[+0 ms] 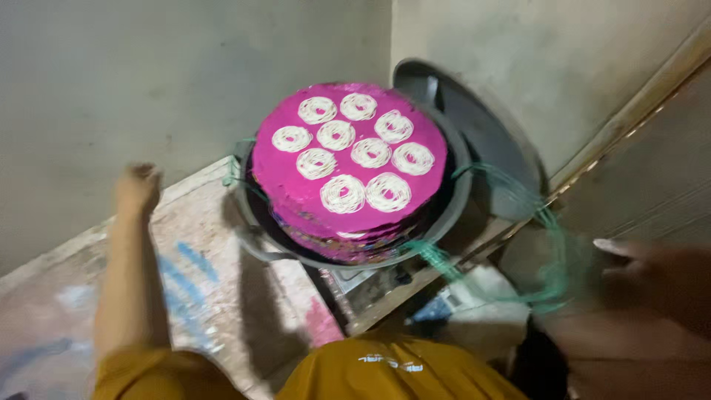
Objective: The person repeatedly scoops dough from a green bowl, presses it through a handheld extruder to form spiral noodles onto a pink tray, and stacks the tray into a steamer. The person then retrieves a new tray and continues the process.
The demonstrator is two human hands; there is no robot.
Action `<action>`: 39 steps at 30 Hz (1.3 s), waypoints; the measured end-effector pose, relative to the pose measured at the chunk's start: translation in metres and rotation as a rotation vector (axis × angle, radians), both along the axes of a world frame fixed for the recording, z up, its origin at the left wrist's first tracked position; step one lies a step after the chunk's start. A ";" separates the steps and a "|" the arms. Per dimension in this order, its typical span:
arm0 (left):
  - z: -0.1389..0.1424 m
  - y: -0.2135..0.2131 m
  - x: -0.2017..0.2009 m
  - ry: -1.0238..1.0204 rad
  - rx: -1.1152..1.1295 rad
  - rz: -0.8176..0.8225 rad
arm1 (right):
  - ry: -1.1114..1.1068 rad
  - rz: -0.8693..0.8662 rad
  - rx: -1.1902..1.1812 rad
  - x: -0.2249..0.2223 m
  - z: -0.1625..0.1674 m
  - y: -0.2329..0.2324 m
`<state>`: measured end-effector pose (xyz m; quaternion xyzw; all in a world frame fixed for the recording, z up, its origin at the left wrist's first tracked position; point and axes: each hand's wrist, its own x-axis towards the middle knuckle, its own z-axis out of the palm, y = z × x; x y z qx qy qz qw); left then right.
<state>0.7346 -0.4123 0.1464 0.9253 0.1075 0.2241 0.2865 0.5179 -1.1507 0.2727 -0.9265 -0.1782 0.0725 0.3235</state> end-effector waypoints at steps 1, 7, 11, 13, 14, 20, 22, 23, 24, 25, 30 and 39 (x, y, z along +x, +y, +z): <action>-0.014 0.004 -0.025 -0.098 -0.278 -0.010 | 0.077 0.005 -0.044 -0.001 -0.004 -0.015; -0.130 -0.114 -0.197 -0.428 -0.096 0.293 | -0.142 -0.139 0.163 0.126 -0.071 -0.059; -0.204 -0.225 -0.255 -0.090 0.139 0.284 | -0.287 -0.124 0.095 0.270 -0.132 -0.041; -0.227 -0.254 -0.268 -0.019 0.259 0.331 | -0.189 -0.179 0.133 0.315 -0.160 -0.029; -0.235 -0.265 -0.268 -0.046 0.268 0.346 | -0.167 -0.211 0.171 0.332 -0.170 -0.025; -0.238 -0.283 -0.268 0.056 0.352 0.447 | -0.112 -0.294 0.315 0.390 -0.193 0.010; -0.235 -0.281 -0.272 0.082 0.331 0.419 | -0.079 -0.358 0.297 0.400 -0.196 0.015; -0.233 -0.280 -0.274 0.097 0.312 0.389 | -0.095 -0.392 0.306 0.403 -0.197 0.015; -0.232 -0.279 -0.276 0.112 0.292 0.361 | -0.110 -0.424 0.315 0.406 -0.199 0.016; -0.230 -0.278 -0.276 0.143 0.289 0.367 | -0.101 -0.426 0.334 0.408 -0.201 0.015; -0.224 -0.282 -0.273 0.272 0.266 0.375 | -0.106 -0.344 0.600 0.407 -0.208 0.002; -0.235 -0.289 -0.270 0.167 0.222 0.355 | -0.219 -0.128 0.620 0.371 -0.093 -0.044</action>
